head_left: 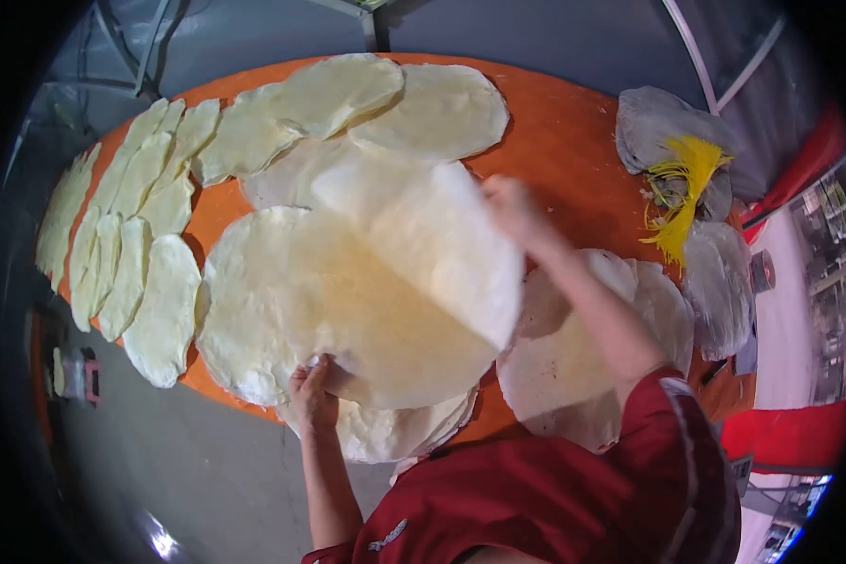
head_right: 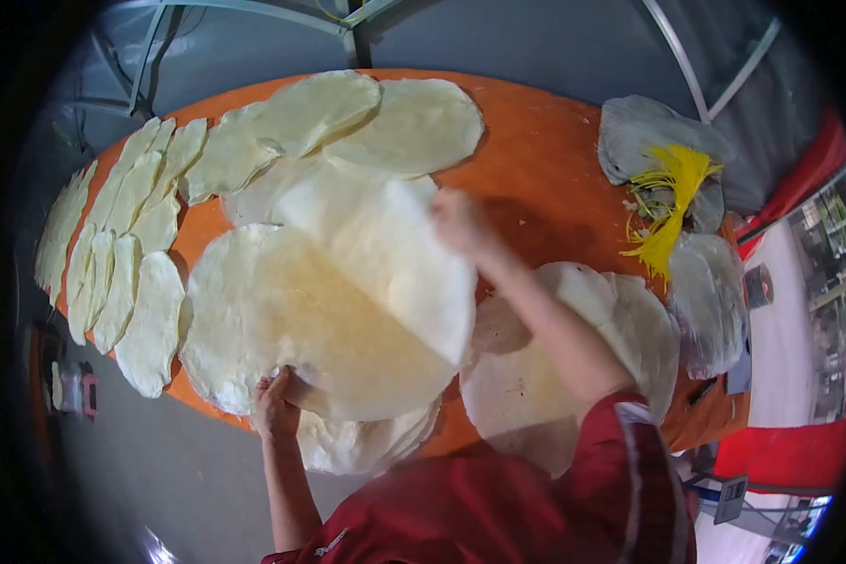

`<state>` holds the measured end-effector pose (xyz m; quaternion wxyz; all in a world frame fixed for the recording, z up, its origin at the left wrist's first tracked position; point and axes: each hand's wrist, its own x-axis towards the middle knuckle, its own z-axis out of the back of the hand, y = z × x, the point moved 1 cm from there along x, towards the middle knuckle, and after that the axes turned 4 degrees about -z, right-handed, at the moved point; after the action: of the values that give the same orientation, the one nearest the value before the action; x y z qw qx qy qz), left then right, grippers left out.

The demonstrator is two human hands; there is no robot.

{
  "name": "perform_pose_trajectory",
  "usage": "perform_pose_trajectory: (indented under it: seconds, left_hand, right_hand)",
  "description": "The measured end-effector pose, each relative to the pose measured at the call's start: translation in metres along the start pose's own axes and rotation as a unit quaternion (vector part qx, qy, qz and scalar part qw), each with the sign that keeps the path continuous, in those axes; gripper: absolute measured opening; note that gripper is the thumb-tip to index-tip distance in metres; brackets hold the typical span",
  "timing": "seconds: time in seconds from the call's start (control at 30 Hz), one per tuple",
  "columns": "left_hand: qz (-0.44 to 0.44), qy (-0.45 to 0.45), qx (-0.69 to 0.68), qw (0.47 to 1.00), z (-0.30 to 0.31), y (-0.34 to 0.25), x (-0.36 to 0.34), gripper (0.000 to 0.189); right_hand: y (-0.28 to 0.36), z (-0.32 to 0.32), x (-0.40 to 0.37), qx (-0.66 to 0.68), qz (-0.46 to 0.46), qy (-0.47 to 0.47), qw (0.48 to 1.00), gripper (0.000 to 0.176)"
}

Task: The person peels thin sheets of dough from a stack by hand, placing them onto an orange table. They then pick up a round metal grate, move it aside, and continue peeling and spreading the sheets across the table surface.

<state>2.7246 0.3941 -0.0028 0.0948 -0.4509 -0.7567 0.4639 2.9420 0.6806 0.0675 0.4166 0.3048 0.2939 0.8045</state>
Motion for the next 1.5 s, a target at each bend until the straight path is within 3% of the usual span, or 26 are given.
perform_pose_trajectory:
  seconds: [0.03, 0.13, 0.2, 0.23, 0.27, 0.3, 0.33, 0.37, 0.4, 0.43, 0.47, 0.5, 0.57, 0.63, 0.67, 0.73, 0.77, 0.83, 0.93, 1.13, 1.2, 1.23, 1.3, 1.4, 1.43, 1.5]
  left_hand:
    - [0.012, -0.033, -0.002, 0.999, 0.017, 0.001, 0.004, 0.009]
    - [0.018, -0.079, 0.036, 0.996, 0.065, -0.002, 0.014, 0.014]
    - [0.012, -0.09, 0.069, 0.994, 0.064, -0.001, 0.016, 0.02]
    - [-0.083, -0.152, 0.312, 0.934, 0.055, -0.008, 0.011, 0.028]
    - [-0.167, -0.203, 0.536, 0.802, 0.041, -0.019, 0.002, 0.037]
    - [-0.313, -0.229, 0.689, 0.612, 0.004, -0.037, -0.009, 0.054]
    - [-0.311, -0.23, 0.693, 0.608, -0.016, -0.045, -0.012, 0.054]
    - [-0.294, -0.178, 0.6, 0.723, -0.032, -0.051, -0.011, 0.057]
    - [-0.271, -0.122, 0.491, 0.819, -0.045, -0.051, -0.008, 0.06]
    - [-0.21, -0.029, 0.356, 0.91, -0.057, -0.045, -0.003, 0.06]
    - [-0.143, 0.066, 0.208, 0.965, -0.07, -0.037, 0.0, 0.06]
    - [-0.113, 0.108, 0.161, 0.975, -0.085, -0.035, -0.002, 0.059]
    - [-0.084, 0.143, 0.11, 0.98, -0.105, -0.03, -0.001, 0.057]
    - [-0.109, 0.154, 0.085, 0.978, -0.108, -0.026, 0.001, 0.047]
    - [-0.111, 0.144, 0.085, 0.98, -0.096, -0.019, 0.003, 0.047]
    - [-0.115, 0.051, 0.23, 0.965, -0.069, -0.002, 0.009, 0.032]
    - [-0.089, 0.007, 0.242, 0.966, -0.061, -0.001, 0.007, 0.019]
    - [-0.065, -0.023, 0.192, 0.979, -0.039, 0.001, 0.007, 0.017]
    - [0.008, -0.034, 0.04, 0.999, -0.001, -0.001, 0.008, 0.016]
    - [0.023, -0.064, 0.057, 0.996, 0.049, -0.011, 0.015, 0.017]
    - [0.033, -0.057, 0.045, 0.997, 0.062, -0.011, 0.017, 0.02]
    - [0.04, -0.05, 0.046, 0.997, 0.074, -0.011, 0.017, 0.02]
    - [0.036, 0.09, -0.021, 0.995, 0.089, -0.007, 0.019, 0.031]
    - [0.134, -0.004, -0.081, 0.988, 0.03, -0.031, -0.008, 0.047]
    - [0.139, 0.007, -0.079, 0.987, 0.019, -0.036, -0.013, 0.047]
    - [0.113, 0.081, -0.118, 0.983, 0.005, -0.045, -0.023, 0.056]
  right_hand:
    - [0.019, 0.037, 0.006, -0.031, -0.06, 0.025, 0.997, 0.011]
    - [0.008, 0.115, 0.023, 0.046, -0.185, -0.076, 0.979, 0.008]
    - [-0.012, 0.155, 0.038, -0.122, 0.033, -0.132, 0.983, 0.007]
    - [0.021, 0.163, 0.039, -0.203, 0.055, -0.122, 0.97, 0.009]
    - [0.05, 0.16, 0.04, -0.207, 0.111, -0.101, 0.967, 0.008]
    - [0.073, 0.15, 0.041, -0.208, 0.166, -0.081, 0.961, 0.008]
    - [0.09, 0.136, 0.044, -0.186, 0.165, -0.023, 0.968, 0.007]
    - [0.105, 0.12, 0.047, -0.163, 0.168, 0.033, 0.972, 0.007]
    - [0.116, 0.1, 0.049, -0.26, 0.254, 0.069, 0.929, 0.003]
    - [0.12, 0.076, 0.048, -0.204, 0.272, 0.118, 0.933, 0.004]
    - [0.125, 0.052, 0.044, -0.219, 0.333, 0.119, 0.909, 0.004]
    - [0.133, 0.029, 0.039, -0.233, 0.393, 0.12, 0.881, 0.004]
    - [0.152, -0.019, 0.019, -0.231, 0.338, 0.226, 0.884, 0.006]
    - [0.139, -0.076, -0.002, -0.127, 0.335, 0.233, 0.904, 0.006]
    - [0.136, -0.09, -0.014, -0.122, 0.34, 0.24, 0.901, 0.006]
    - [0.131, -0.112, -0.027, 0.004, 0.186, 0.292, 0.938, 0.014]
    - [0.125, -0.121, -0.029, 0.007, 0.188, 0.295, 0.937, 0.014]
    - [0.101, -0.121, -0.032, 0.071, 0.122, 0.234, 0.962, 0.015]
    - [0.05, -0.067, 0.008, 0.166, -0.016, 0.27, 0.949, 0.007]
    - [-0.041, 0.138, 0.035, 0.07, -0.123, -0.013, 0.99, 0.011]
    - [-0.096, 0.2, 0.029, -0.129, -0.165, -0.095, 0.973, 0.014]
    - [-0.122, 0.224, 0.022, -0.133, -0.172, -0.1, 0.971, 0.014]
    - [-0.155, 0.259, 0.008, -0.443, -0.11, -0.112, 0.883, 0.019]
    - [-0.113, 0.209, -0.012, -0.5, -0.129, -0.156, 0.842, 0.024]
    - [-0.137, 0.182, -0.002, -0.39, -0.113, -0.079, 0.91, 0.027]
    - [-0.03, 0.062, -0.033, -0.098, -0.048, 0.038, 0.993, 0.032]
